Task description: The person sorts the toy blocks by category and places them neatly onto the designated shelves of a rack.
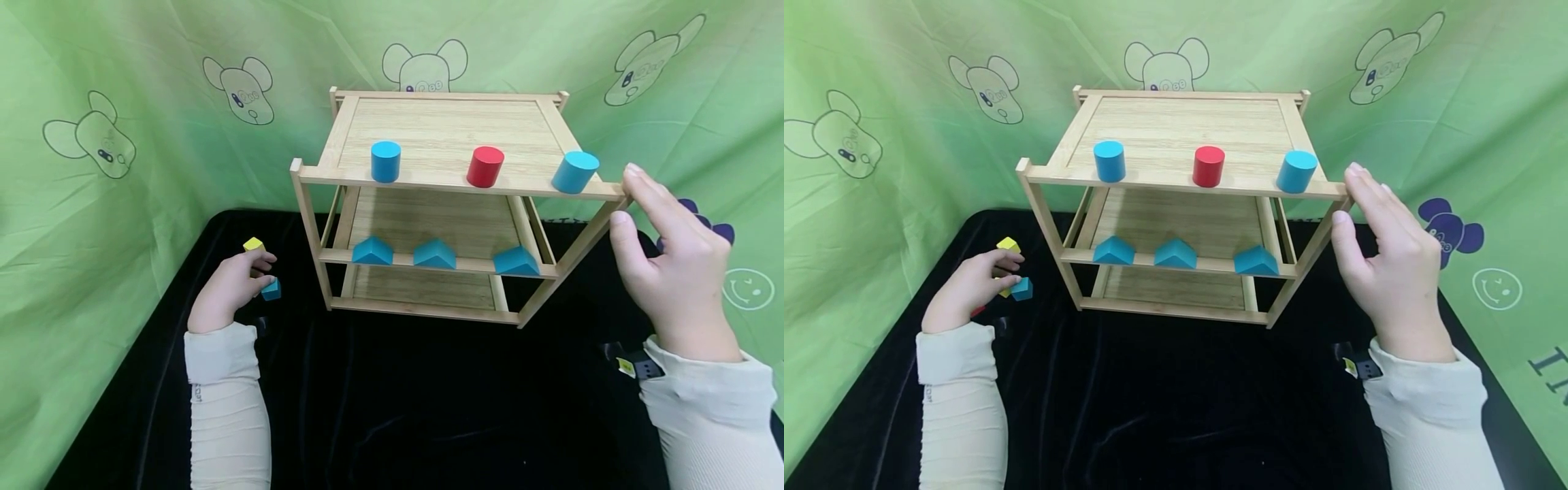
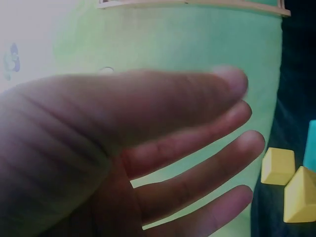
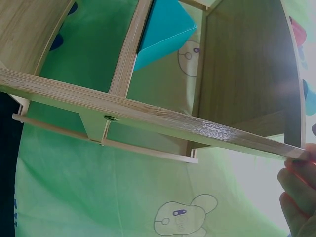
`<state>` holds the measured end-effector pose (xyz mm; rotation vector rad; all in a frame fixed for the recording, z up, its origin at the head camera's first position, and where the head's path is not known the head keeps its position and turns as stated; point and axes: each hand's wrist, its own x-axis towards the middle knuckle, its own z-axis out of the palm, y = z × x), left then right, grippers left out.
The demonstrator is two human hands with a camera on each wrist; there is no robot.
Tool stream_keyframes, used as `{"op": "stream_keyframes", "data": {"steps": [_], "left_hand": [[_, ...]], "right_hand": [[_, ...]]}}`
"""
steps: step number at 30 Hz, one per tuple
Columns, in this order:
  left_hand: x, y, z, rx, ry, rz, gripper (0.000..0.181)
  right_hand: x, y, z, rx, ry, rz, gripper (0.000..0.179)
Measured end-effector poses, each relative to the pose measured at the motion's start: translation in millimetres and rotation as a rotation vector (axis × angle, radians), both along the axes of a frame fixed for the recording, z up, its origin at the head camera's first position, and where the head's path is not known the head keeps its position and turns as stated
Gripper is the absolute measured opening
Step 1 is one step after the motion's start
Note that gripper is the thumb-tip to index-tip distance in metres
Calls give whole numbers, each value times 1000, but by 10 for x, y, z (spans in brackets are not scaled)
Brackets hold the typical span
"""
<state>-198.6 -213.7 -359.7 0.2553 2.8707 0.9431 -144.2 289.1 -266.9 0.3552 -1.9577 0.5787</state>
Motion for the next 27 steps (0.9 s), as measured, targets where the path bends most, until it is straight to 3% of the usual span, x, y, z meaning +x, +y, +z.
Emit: {"op": "stream_keyframes", "data": {"steps": [10, 27], "left_hand": [[-76, -35, -135, -27, -75, 58, 38], [-140, -13, -213, -90, -205, 88, 46]], "right_hand": [[5, 0, 3, 7, -5, -6, 41], [-6, -24, 0, -11, 15, 3, 40]]}}
